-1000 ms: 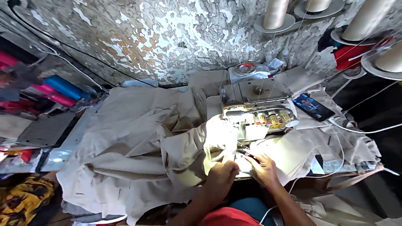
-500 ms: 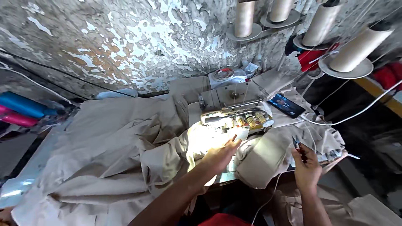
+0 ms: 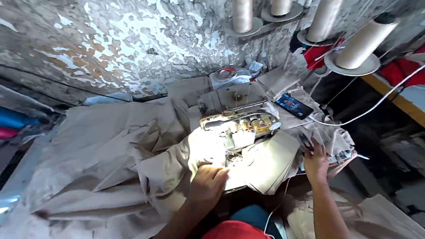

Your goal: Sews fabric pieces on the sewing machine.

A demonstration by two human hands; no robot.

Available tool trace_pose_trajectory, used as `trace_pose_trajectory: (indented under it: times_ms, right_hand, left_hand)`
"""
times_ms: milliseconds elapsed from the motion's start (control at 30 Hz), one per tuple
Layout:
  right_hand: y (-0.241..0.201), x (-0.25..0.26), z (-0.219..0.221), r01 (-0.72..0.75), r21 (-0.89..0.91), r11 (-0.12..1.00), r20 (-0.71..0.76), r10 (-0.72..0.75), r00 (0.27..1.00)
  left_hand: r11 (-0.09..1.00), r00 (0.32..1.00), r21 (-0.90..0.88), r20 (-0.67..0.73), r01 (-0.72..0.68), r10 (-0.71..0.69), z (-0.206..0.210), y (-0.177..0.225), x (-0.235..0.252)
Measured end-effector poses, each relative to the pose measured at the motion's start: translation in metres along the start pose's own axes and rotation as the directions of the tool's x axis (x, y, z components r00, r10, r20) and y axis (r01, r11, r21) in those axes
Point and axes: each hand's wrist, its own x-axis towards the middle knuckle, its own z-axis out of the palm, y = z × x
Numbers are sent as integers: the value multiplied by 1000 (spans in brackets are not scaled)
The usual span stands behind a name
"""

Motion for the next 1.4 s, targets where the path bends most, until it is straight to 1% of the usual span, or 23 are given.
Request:
trace_pose_trajectory:
  times_ms: [67, 167, 233, 300, 367, 467, 533, 633, 700, 767, 833, 900, 967, 1033, 1067, 1100, 1167, 1233, 1267, 1300, 1333, 1367, 1400]
  right_hand:
    - [0, 0, 0, 45, 4, 999, 9, -45, 999]
    - [-6, -8, 1, 137, -35, 990, -67, -139, 988]
    - [-21, -24, 3, 251, -70, 965, -127, -258, 958]
    - [-46, -52, 7, 385, -28, 922, -70, -386, 920]
    - [-73, -84, 22, 525, 52, 850, 65, -527, 847]
    - [-105, -120, 48, 633, 216, 743, 353, -664, 659]
    - [-113, -131, 71, 678, 317, 663, 369, -745, 555]
    - [-119, -136, 87, 695, 405, 594, 320, -804, 501]
    - [-121, -128, 74, 609, 454, 651, 437, -758, 484]
    - [-123, -110, 49, 435, 487, 757, 546, -653, 525]
    - [-122, -92, 31, 268, 549, 792, 464, -555, 690]
    - [-122, -75, 17, 156, 680, 716, 311, -476, 823]
    - [-127, -63, 5, 68, 783, 619, 221, -379, 899]
    - [-133, -55, 1, 57, 844, 533, 116, -286, 951]
    - [-136, -52, 2, 89, 844, 528, 51, -245, 968]
    - [-138, -50, 7, 127, 825, 551, -4, -218, 976]
    - [-139, -50, 23, 209, 719, 663, -37, -263, 964]
    - [-141, -55, 44, 261, 561, 786, 46, -344, 938]
    - [-143, -59, 54, 270, 455, 849, 143, -369, 918]
    - [-145, -62, 58, 267, 320, 909, 318, -369, 873]
    - [-147, -64, 61, 290, 181, 940, 533, -341, 774]
    - [-149, -65, 64, 379, 106, 919, 659, -350, 666]
    - [-153, -68, 62, 450, 86, 889, 727, -365, 581]
  left_hand:
    - [1000, 999, 21, 54, 5, -7, -1, -2, -30]
    - [993, 989, 117, 145, 7, -24, 1, -5, -63]
    - [987, 986, 159, 163, 14, -40, 7, -7, -75]
    - [985, 984, 167, 166, 32, -60, 13, -9, -80]
    - [986, 985, 161, 152, 50, -75, 15, -9, -81]
    - [988, 988, 137, 125, 69, -86, 13, -6, -77]
    - [990, 990, 122, 111, 70, -84, 11, -5, -75]
    - [990, 991, 113, 92, 82, -93, 8, -6, -76]
    - [991, 992, 105, 76, 89, -97, 6, -8, -78]
    - [990, 995, 120, 48, 81, -87, 7, -9, -80]
    - [986, 995, 146, 49, 75, -83, 11, -10, -81]
    - [984, 996, 164, 44, 71, -79, 18, -10, -79]
    - [982, 995, 169, 41, 82, -90, 20, -7, -75]
    - [977, 994, 192, 29, 96, -104, 19, -6, -72]
    - [973, 994, 211, 23, 99, -106, 19, -6, -72]
    - [969, 994, 228, 26, 99, -108, 20, -6, -73]
    - [964, 992, 246, 49, 98, -113, 24, -6, -75]
    - [960, 991, 263, 67, 98, -120, 27, -7, -75]
    - [959, 991, 268, 70, 95, -118, 28, -8, -75]
    - [959, 991, 269, 69, 93, -116, 28, -8, -75]
    - [961, 992, 261, 61, 89, -109, 27, -7, -75]
    - [965, 994, 247, 49, 87, -102, 23, -6, -74]
    - [972, 995, 219, 29, 88, -96, 19, -6, -73]
